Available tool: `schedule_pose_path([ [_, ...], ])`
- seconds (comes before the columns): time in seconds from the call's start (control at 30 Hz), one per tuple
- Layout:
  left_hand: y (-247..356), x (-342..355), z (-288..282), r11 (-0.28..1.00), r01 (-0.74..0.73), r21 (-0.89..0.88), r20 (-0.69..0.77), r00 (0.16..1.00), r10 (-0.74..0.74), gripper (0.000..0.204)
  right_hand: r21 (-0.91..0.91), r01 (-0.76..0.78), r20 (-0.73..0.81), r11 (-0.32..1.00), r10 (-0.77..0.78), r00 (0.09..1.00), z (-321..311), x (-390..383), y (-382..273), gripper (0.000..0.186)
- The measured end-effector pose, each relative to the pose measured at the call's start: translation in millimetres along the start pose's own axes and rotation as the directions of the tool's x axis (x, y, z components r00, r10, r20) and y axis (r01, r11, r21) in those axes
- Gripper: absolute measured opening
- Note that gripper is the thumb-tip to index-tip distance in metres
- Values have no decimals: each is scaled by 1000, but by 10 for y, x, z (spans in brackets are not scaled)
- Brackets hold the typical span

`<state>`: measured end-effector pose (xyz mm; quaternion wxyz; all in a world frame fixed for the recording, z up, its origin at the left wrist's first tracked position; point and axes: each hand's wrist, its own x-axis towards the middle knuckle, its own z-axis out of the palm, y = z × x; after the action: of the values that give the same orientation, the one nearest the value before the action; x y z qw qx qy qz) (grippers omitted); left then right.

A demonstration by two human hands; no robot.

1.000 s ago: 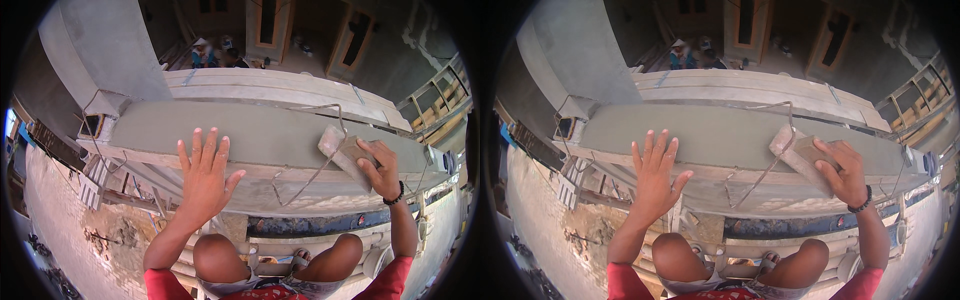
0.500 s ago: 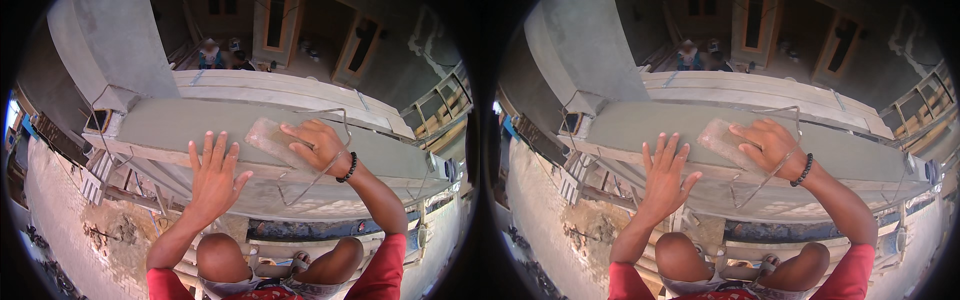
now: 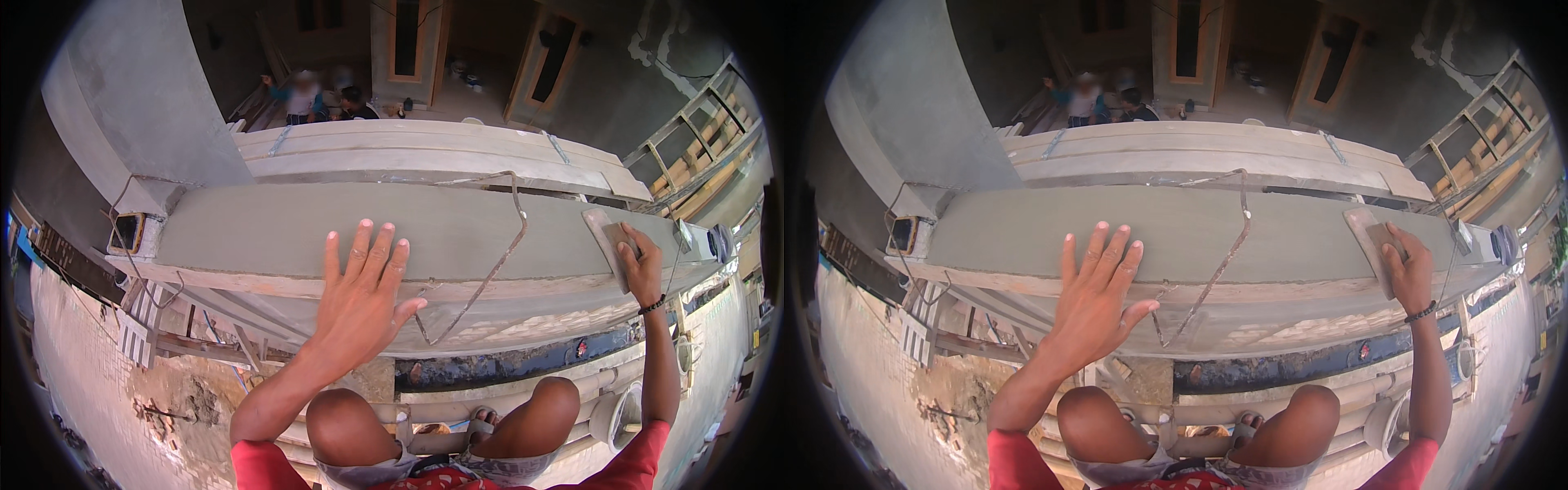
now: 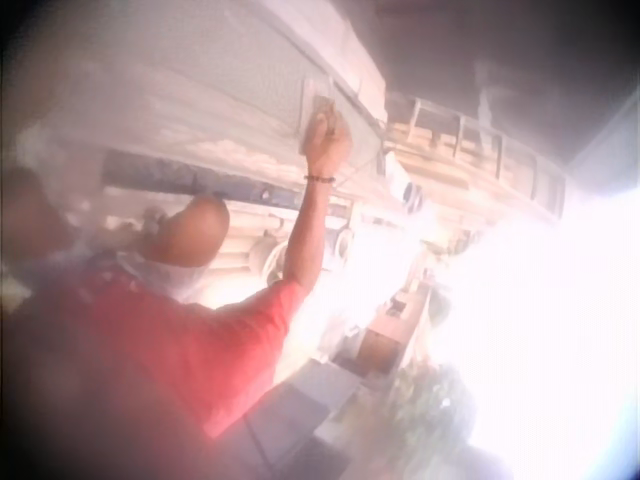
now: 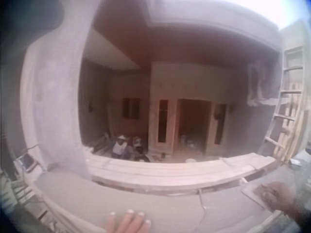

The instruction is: The person smooths a freshly poured concrete beam using a hand trowel. They repeatedly scrape and level the surface, occasionally wiping the trowel and checking the beam's edges while standing on bamboo scaffolding.

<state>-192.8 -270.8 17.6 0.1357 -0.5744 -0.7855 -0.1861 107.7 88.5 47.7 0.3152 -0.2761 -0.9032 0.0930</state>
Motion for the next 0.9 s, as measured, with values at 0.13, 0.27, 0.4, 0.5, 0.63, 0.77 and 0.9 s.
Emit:
schedule_pose_path([
  [0.13,62,86,65,1000,-28,10,-8,1000,29,71,60,82,13,995,-83,996,415,354,-393,36],
  [0.27,118,128,52,999,-46,27,35,998,45,71,182,224,66,957,-239,969,892,624,-1077,36],
  [0.4,180,162,60,997,-66,31,67,996,64,71,259,296,165,920,-344,924,856,580,-1408,35],
  [0.5,181,139,43,998,-56,26,105,993,53,72,344,377,251,860,-471,846,539,330,-1239,37],
  [0.63,182,129,37,999,-50,11,123,991,48,74,241,278,181,930,-324,928,53,-37,-657,38],
  [0.77,235,210,69,996,-88,-25,124,988,90,76,48,92,-16,995,-91,996,-95,-54,-42,35],
  [0.9,242,238,67,998,-63,23,181,982,58,76,68,168,-18,983,-167,986,402,271,-335,34],
])
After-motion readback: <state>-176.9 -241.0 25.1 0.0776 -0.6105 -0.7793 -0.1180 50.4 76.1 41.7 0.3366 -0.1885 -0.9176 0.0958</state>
